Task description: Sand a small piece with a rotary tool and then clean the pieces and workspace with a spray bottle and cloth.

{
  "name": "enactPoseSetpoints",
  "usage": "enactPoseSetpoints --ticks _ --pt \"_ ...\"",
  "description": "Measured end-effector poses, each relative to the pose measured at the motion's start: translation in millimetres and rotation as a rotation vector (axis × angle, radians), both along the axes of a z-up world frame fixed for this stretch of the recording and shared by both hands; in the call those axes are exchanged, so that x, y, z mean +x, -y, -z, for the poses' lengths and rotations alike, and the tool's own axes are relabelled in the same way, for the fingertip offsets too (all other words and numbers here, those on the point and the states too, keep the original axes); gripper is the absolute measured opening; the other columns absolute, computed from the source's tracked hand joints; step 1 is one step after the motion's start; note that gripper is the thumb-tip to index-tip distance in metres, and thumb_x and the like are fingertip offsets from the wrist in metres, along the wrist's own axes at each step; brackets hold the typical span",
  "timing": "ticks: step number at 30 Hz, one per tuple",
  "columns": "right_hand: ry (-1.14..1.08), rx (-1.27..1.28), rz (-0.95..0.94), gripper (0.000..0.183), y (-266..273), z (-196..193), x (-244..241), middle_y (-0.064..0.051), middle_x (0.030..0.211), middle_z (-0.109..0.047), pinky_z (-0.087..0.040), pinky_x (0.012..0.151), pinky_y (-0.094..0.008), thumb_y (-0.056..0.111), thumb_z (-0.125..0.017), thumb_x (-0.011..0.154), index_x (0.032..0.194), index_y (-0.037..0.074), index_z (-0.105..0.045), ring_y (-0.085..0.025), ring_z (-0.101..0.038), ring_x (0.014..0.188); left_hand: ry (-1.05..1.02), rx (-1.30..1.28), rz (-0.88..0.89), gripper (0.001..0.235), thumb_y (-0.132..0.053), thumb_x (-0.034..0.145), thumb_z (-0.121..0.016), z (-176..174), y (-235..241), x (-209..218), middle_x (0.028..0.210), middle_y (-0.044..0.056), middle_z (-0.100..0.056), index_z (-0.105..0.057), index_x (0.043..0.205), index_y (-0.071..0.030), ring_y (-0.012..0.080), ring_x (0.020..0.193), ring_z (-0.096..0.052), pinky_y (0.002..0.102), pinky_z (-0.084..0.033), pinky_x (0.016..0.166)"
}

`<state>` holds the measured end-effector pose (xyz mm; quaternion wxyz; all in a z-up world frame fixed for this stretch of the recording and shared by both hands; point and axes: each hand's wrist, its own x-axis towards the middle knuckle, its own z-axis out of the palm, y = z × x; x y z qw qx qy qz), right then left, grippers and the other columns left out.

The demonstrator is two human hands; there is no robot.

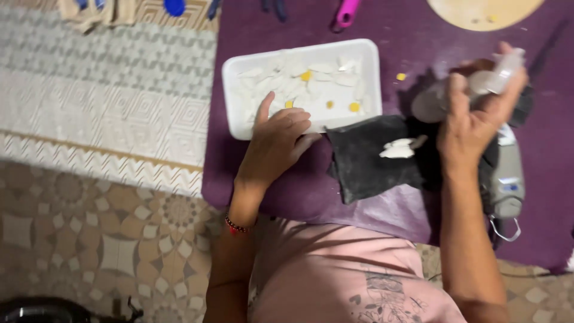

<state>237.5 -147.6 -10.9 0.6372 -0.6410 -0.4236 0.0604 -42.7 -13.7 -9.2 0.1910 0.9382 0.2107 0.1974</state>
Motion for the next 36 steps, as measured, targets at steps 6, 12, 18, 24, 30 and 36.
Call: enactPoseSetpoints --ticks 6,12,18,24,30,36 --pt "0.128 -0.043 -0.047 0.041 3.8 -12.4 -1.5 -0.027 0.130 -0.054 -0.046 0.110 -0.044 0.007 -0.063 0.122 0.153 -0.001 -0.038 -0.035 -0.056 0.119 0.243 0.005 -0.259 0.008 0.003 0.098 -0.059 -6.9 -24.3 -24.4 0.102 0.013 -0.074 -0.065 0.103 -0.001 0.0269 0.094 -0.072 0.058 -0.047 0.111" --pt "0.141 -0.074 -0.077 0.045 6.4 -15.6 -4.9 -0.026 0.132 -0.048 -0.048 0.107 -0.046 0.000 -0.065 0.118 0.151 -0.005 -0.035 -0.036 -0.056 0.114 0.028 0.092 -0.556 0.034 -0.003 0.089 -0.062 30.0 -47.6 -6.7 0.126 0.011 -0.065 -0.069 0.122 -0.001 0.0302 0.115 -0.059 0.044 -0.046 0.094" --pt "0.026 -0.095 -0.097 0.056 15.0 -7.1 0.3 -0.028 0.142 -0.045 -0.048 0.112 -0.048 -0.008 -0.072 0.114 0.154 -0.001 -0.033 -0.040 -0.055 0.123 0.231 0.318 -0.850 0.031 0.014 0.093 -0.055 27.0 -68.5 -20.2 0.102 0.008 -0.060 -0.070 0.115 0.000 0.0227 0.095 -0.060 0.035 -0.054 0.083" --pt "0.050 -0.094 -0.151 0.080 7.1 -10.1 -4.4 -0.036 0.147 -0.044 -0.043 0.121 -0.051 -0.027 -0.073 0.103 0.158 0.002 -0.023 -0.047 -0.052 0.130 0.002 0.188 -0.627 0.013 -0.006 0.092 -0.074 39.0 -87.9 -26.0 0.105 0.008 -0.059 -0.079 0.103 -0.007 0.0251 0.098 -0.056 0.038 -0.050 0.076" --pt "0.162 0.002 -0.017 0.083 22.0 10.1 12.6 -0.037 0.132 -0.055 -0.048 0.110 -0.052 -0.020 -0.083 0.110 0.163 0.008 -0.026 -0.044 -0.055 0.119 0.196 0.052 -0.470 0.011 0.000 0.083 -0.073 52.7 -97.7 -34.5 0.110 0.015 -0.052 -0.067 0.087 -0.007 0.0347 0.098 -0.050 0.049 -0.040 0.090" --pt "-0.179 -0.049 0.166 0.024 59.2 -27.5 1.9 -0.013 0.117 -0.057 -0.058 0.100 -0.040 0.017 -0.054 0.106 0.122 -0.001 -0.054 -0.026 -0.062 0.103 0.390 0.119 -0.436 0.004 -0.011 0.099 -0.061 22.0 -76.9 -23.4 0.111 0.015 -0.058 -0.063 0.098 -0.007 0.0336 0.105 -0.055 0.049 -0.037 0.098"
